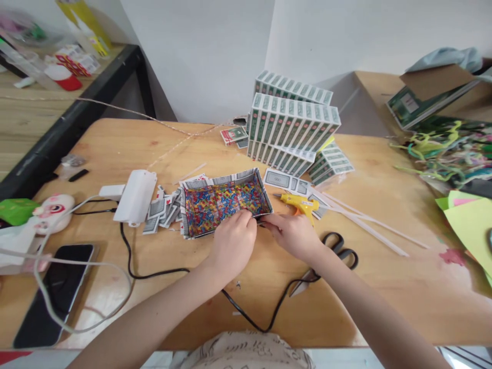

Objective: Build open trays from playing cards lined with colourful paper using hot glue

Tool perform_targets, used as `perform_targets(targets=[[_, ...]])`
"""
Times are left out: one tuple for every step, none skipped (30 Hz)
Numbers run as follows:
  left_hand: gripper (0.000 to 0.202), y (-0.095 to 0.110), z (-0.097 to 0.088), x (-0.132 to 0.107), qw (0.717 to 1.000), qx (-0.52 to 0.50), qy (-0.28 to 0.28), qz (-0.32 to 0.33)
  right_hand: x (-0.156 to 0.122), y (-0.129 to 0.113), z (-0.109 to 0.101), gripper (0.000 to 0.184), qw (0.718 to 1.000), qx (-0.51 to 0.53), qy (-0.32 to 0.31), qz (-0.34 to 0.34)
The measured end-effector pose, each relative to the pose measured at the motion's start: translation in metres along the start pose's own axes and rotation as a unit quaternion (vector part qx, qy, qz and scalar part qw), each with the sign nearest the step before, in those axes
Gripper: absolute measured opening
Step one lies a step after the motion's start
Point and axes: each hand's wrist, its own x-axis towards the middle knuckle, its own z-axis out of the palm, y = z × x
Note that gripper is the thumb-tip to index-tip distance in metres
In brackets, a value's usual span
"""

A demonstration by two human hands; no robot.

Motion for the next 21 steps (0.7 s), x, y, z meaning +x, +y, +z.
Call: perform_targets(targets=[[0.017,0.001,-0.003,0.001,1.000,0.013,-0.006,0.004,0.000,0.003,-0.001,0.021,0.999,-0.034,0.012,-0.008],[0.017,0.002,-0.005,0.001,1.000,0.024,-0.012,0.008,-0.001,0.006,-0.001,0.022,0.998,-0.063,0.022,-0.018],[0.017,0.003,-0.007,0.002,0.999,0.034,-0.018,0.013,-0.001,0.008,-0.002,0.023,0.995,-0.086,0.029,-0.029],[0.017,0.003,-0.008,0.002,0.999,0.041,-0.023,0.018,0.000,0.009,-0.002,0.023,0.993,-0.101,0.036,-0.041],[0.017,0.003,-0.008,0.002,0.998,0.047,-0.023,0.022,0.000,0.010,-0.002,0.024,0.992,-0.109,0.044,-0.050],[0.016,0.002,-0.008,0.002,0.998,0.052,-0.017,0.026,0.000,0.010,-0.001,0.025,0.991,-0.113,0.054,-0.056],[0.016,0.001,-0.007,0.002,0.998,0.056,-0.006,0.030,0.001,0.009,0.000,0.025,0.990,-0.111,0.066,-0.060],[0.016,-0.001,-0.006,0.002,0.998,0.059,0.007,0.033,0.001,0.009,0.002,0.026,0.990,-0.105,0.078,-0.061],[0.016,-0.004,-0.004,0.002,0.998,0.056,0.019,0.036,0.001,0.008,0.005,0.026,0.990,-0.092,0.089,-0.060],[0.016,-0.006,-0.003,0.002,0.998,0.047,0.024,0.036,0.000,0.008,0.007,0.025,0.991,-0.071,0.099,-0.057],[0.016,-0.009,-0.001,0.003,0.999,0.033,0.022,0.034,-0.001,0.008,0.010,0.023,0.992,-0.041,0.111,-0.048],[0.015,-0.011,0.000,0.003,0.999,0.017,0.014,0.027,-0.002,0.008,0.013,0.019,0.992,-0.004,0.126,-0.028],[0.015,-0.013,0.001,0.004,1.000,-0.001,0.002,0.017,-0.003,0.008,0.016,0.014,0.989,0.036,0.144,0.000],[0.013,-0.015,0.001,0.005,1.000,-0.016,-0.012,0.003,-0.003,0.009,0.017,0.011,0.983,0.077,0.163,0.031],[0.011,-0.016,0.000,0.007,0.999,-0.029,-0.025,-0.015,-0.003,0.009,0.018,0.015,0.975,0.115,0.181,0.058],[0.009,-0.016,-0.001,0.008,0.998,-0.040,-0.036,-0.033,-0.003,0.010,0.019,0.023,0.968,0.147,0.189,0.076],[0.009,-0.016,-0.003,0.010,0.997,-0.051,-0.046,-0.048,-0.002,0.010,0.018,0.031,0.964,0.173,0.185,0.079],[0.014,-0.016,-0.004,0.012,0.995,-0.061,-0.054,-0.059,0.000,0.011,0.017,0.036,0.964,0.192,0.171,0.068],[0.021,-0.016,-0.006,0.014,0.994,-0.068,-0.060,-0.066,0.001,0.011,0.016,0.037,0.966,0.204,0.153,0.051],[0.026,-0.016,-0.008,0.016,0.993,-0.069,-0.067,-0.065,0.003,0.011,0.015,0.036,0.968,0.208,0.135,0.033],[0.026,-0.016,-0.009,0.018,0.993,-0.068,-0.076,-0.057,0.005,0.011,0.014,0.033,0.970,0.206,0.125,0.018]])
